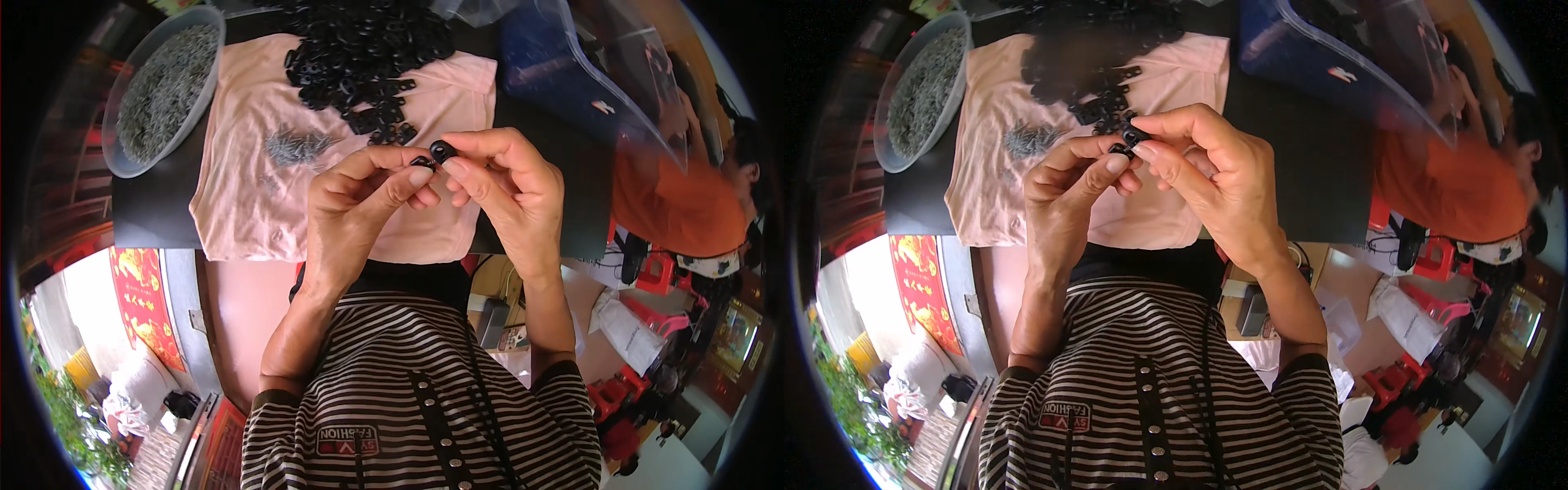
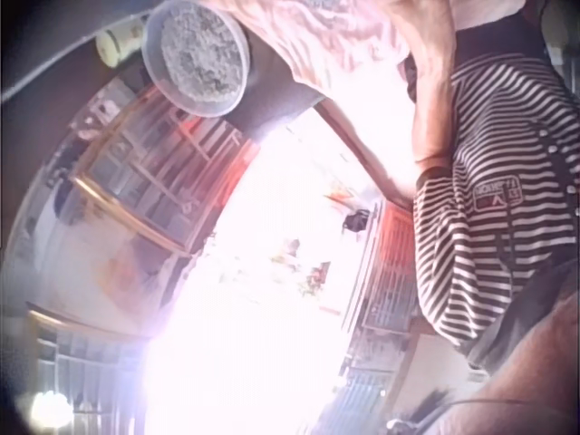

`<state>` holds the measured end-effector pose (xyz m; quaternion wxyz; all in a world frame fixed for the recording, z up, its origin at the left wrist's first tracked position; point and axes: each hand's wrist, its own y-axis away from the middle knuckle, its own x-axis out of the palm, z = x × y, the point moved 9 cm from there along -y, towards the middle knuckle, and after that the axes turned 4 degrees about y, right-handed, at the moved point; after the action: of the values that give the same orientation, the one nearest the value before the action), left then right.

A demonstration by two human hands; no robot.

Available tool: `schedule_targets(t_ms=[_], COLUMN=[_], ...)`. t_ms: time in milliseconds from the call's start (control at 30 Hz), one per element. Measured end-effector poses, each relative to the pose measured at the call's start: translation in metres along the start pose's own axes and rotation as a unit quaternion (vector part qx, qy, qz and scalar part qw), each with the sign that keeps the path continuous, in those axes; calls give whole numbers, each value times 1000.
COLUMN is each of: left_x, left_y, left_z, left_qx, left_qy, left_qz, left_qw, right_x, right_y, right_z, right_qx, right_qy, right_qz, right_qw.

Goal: The person sits at a table and repeatedly assembles small black plastic clips with metal pins. They pick up a clip and a pin, insert the pin into the clip, and place the finished unit on a pink cloth.

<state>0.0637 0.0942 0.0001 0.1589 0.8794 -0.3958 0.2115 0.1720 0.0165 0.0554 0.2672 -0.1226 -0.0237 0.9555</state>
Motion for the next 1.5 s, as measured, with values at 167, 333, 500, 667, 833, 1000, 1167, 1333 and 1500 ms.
schedule_targets(t_ms=[167,333,500,667,833,1000,1167,1333,1500], left_x=[-12,-14,-8,-5,-10,-5,-12,-21,-11], left_y=[8,8,0,-7,-9,-10,-12,-10,-11], left_z=[-11,-10,-2,1,-1,1,7,5,-2], left_qx=[19,39,22,22,25,29,-7,56,59], left_qy=[7,21,85,101,85,116,39,48,60], left_qz=[-23,-32,-41,-42,-52,-46,-102,-91,-125], left_qw=[1000,998,995,994,995,992,994,993,989], right_x=[17,21,12,9,11,13,10,5,-2], right_y=[-5,-7,-12,-17,-20,-22,-22,-24,-18], right_z=[7,14,19,13,10,15,-2,18,32], right_qx=[-13,-54,-94,-66,-70,-91,-29,-104,-173], right_qy=[37,60,83,60,66,69,-30,1,78], right_qz=[40,27,7,3,11,26,8,23,8], right_qw=[998,996,992,996,995,993,999,994,982])
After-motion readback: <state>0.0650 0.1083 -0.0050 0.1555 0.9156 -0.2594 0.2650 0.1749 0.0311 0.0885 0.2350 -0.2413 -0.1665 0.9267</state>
